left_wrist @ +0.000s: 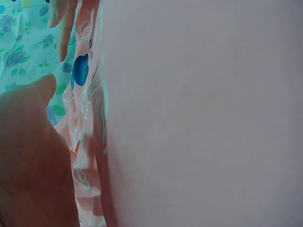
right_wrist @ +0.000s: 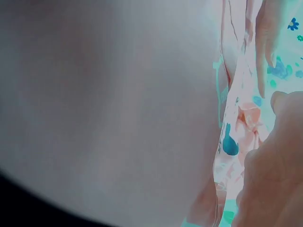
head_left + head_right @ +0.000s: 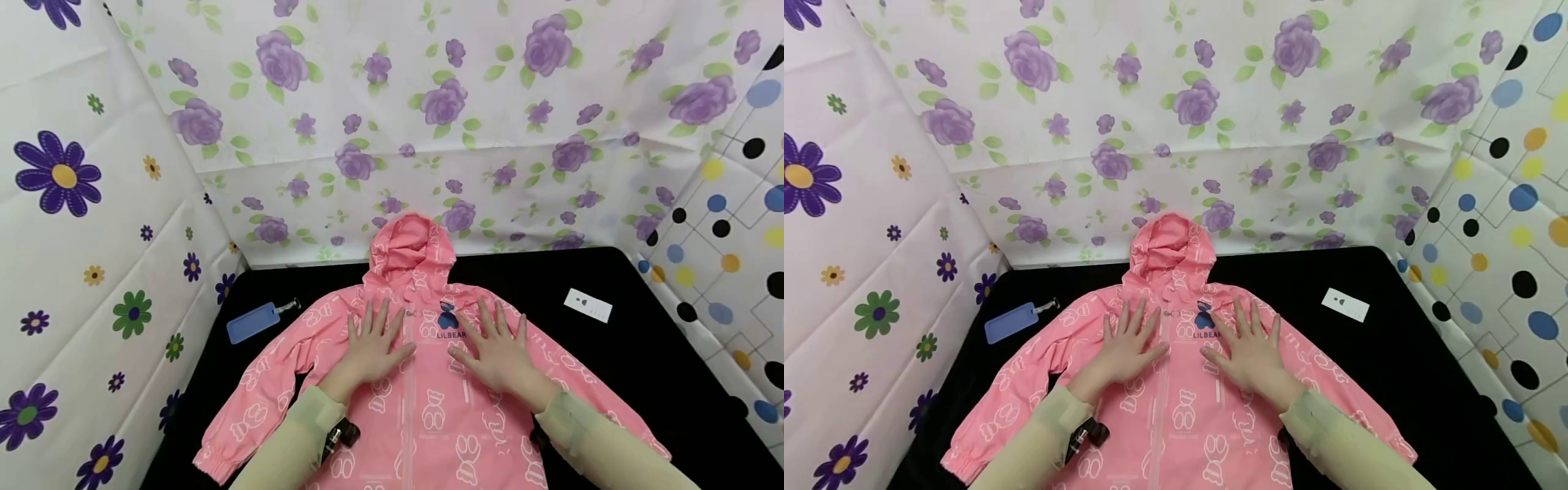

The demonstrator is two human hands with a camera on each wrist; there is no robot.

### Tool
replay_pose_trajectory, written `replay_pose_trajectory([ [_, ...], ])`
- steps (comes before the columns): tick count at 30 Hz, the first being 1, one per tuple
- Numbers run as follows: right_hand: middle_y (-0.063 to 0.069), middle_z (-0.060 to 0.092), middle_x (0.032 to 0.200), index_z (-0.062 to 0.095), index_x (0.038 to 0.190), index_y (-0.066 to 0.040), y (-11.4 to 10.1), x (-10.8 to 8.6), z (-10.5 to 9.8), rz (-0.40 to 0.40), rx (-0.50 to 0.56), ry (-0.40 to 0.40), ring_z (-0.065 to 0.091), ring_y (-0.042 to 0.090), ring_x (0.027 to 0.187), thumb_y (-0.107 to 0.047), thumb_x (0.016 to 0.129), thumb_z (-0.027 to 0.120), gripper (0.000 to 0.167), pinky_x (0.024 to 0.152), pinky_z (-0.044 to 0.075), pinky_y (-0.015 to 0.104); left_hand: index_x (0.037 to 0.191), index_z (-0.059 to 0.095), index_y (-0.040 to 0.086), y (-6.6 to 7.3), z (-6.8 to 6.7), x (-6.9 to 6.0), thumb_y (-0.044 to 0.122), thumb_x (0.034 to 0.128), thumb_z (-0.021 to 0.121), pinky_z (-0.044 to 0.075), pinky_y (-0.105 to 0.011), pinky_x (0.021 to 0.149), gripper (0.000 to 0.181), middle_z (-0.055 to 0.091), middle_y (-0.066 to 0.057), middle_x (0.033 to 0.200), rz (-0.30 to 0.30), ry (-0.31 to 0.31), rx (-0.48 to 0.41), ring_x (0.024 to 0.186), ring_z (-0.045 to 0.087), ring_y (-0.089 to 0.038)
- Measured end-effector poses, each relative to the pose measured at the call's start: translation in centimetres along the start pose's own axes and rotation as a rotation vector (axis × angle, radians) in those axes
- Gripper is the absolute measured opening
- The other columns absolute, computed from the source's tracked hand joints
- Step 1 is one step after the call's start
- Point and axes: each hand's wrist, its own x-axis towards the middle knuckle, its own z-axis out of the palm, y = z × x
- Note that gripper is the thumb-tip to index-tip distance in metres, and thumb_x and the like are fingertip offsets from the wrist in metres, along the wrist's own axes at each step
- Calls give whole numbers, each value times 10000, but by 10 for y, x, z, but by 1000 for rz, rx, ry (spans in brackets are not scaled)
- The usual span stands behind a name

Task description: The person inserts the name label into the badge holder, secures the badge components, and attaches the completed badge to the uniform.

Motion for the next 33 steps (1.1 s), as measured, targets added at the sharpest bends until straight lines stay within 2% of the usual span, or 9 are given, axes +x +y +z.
replay_pose_trajectory([
  [6,195,63,1781,341,1695,-294,-1,-3,0,-3,10,35,24,516,1606,-730,1027,491,812,1183,-91,806,1734,181,219,0,-2,-2,748,1048,365,-79,-778,1205,885,-12,-141,1794,-7,6,0,1616,-108,-453],
  [9,206,85,1775,350,1692,-290,0,-2,-2,-14,27,40,46,518,1603,-686,1036,534,788,1198,-15,808,1732,186,205,-1,-7,-4,702,1063,405,-69,-782,1204,862,-9,-148,1792,-5,7,-32,1615,-105,-459],
  [14,223,113,1767,346,1694,-290,2,-1,-3,-14,58,33,69,515,1602,-684,1047,515,776,1209,89,798,1733,181,233,-5,-14,-9,640,1087,438,-40,-751,1231,805,11,-127,1795,18,11,-102,1623,-87,-435],
  [21,265,238,1725,435,1658,-223,5,1,-8,1,105,78,149,523,1588,-641,1057,536,739,1229,161,752,1689,341,136,-10,-21,-10,481,1112,525,50,-742,1245,697,180,-225,1753,66,91,-230,1612,48,-486],
  [25,281,365,1665,534,1593,-148,6,3,-15,-40,189,138,250,546,1550,-552,1050,624,682,1221,266,706,1655,408,98,-11,-29,-9,437,1115,543,104,-724,1253,652,267,-225,1726,87,122,-302,1606,129,-472],
  [29,267,462,1609,595,1537,-105,8,6,-20,-110,339,179,337,493,1534,-429,1045,699,597,1183,367,670,1642,429,84,-12,-37,-9,415,1124,539,150,-677,1269,625,305,-188,1723,107,136,-402,1610,179,-425],
  [33,243,524,1569,629,1499,-84,11,8,-20,-148,453,194,432,443,1495,-342,1046,721,530,1170,403,643,1614,477,77,-14,-42,-10,397,1137,522,214,-606,1279,576,381,-175,1691,91,145,-473,1586,274,-401],
])
